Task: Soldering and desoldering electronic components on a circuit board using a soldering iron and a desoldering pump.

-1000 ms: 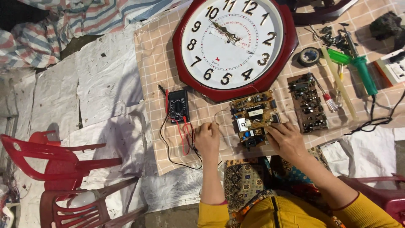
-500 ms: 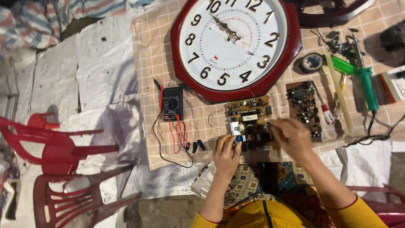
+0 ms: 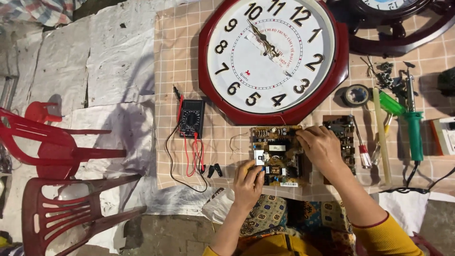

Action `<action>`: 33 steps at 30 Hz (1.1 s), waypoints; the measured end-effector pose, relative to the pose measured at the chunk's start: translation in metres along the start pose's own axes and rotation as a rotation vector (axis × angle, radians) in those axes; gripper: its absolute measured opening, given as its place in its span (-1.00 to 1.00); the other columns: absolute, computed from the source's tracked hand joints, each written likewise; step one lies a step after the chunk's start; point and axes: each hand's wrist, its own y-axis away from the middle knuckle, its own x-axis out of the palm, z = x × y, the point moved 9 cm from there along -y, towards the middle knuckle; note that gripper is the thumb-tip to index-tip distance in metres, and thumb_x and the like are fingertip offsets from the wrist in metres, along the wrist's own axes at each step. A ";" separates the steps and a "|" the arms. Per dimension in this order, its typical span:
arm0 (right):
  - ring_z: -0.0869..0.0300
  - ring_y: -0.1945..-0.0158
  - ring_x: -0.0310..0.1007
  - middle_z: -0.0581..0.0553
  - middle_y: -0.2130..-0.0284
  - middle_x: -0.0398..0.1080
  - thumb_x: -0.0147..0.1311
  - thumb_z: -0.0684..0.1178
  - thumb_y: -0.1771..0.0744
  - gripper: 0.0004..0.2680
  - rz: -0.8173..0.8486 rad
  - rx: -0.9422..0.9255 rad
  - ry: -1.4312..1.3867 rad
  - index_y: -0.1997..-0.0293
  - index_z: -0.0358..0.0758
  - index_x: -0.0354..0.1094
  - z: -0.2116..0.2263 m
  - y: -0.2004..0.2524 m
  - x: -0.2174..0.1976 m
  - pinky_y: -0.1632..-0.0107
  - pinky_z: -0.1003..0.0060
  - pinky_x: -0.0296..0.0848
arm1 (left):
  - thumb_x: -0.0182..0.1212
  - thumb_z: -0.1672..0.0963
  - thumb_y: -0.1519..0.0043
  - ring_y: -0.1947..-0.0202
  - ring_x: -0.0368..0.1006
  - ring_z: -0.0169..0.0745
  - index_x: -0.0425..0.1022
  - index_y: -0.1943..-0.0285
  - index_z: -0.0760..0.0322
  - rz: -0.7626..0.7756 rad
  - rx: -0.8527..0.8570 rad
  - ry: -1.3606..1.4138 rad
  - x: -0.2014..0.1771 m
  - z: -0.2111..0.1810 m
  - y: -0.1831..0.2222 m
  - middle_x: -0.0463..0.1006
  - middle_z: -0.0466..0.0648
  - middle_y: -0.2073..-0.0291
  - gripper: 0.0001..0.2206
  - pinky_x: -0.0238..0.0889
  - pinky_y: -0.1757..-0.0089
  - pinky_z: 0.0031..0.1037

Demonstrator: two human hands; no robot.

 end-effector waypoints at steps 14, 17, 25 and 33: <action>0.07 0.37 0.39 -0.06 0.37 0.42 0.06 -0.06 -0.23 -0.93 0.129 0.096 0.088 0.31 -0.13 0.39 -0.002 0.000 0.012 0.54 0.24 0.41 | 0.03 0.13 -0.14 0.23 0.28 -0.15 0.42 0.29 0.33 0.162 -0.096 0.010 0.000 0.001 -0.003 0.34 -0.01 0.22 -0.85 0.28 0.20 -0.40; 0.07 0.35 0.37 -0.06 0.39 0.41 0.04 -0.07 -0.24 -0.91 0.138 0.125 0.031 0.28 -0.16 0.37 -0.001 0.001 0.009 0.53 0.21 0.41 | 0.03 0.13 -0.14 0.25 0.29 -0.14 0.43 0.29 0.31 0.146 -0.109 0.026 -0.002 0.003 0.000 0.34 -0.01 0.21 -0.86 0.28 0.25 -0.37; 0.07 0.24 0.33 -0.06 0.32 0.40 -0.01 -0.08 -0.26 -0.89 0.083 0.164 -0.036 0.19 -0.14 0.34 -0.003 0.019 0.004 0.46 0.19 0.38 | 0.04 0.13 -0.14 0.21 0.28 -0.10 0.43 0.27 0.29 0.153 -0.127 0.027 0.000 0.003 0.004 0.34 0.00 0.18 -0.87 0.29 0.23 -0.35; 0.06 0.43 0.33 -0.15 0.42 0.40 0.02 -0.05 -0.25 -0.84 0.032 0.092 -0.022 0.16 -0.20 0.31 0.007 0.016 0.004 0.52 0.24 0.32 | 0.10 -0.06 -0.07 -0.06 0.21 -0.06 0.33 -0.03 0.18 0.272 -0.175 0.006 0.013 0.011 0.028 0.29 0.03 -0.04 -0.57 -0.05 -0.06 -0.02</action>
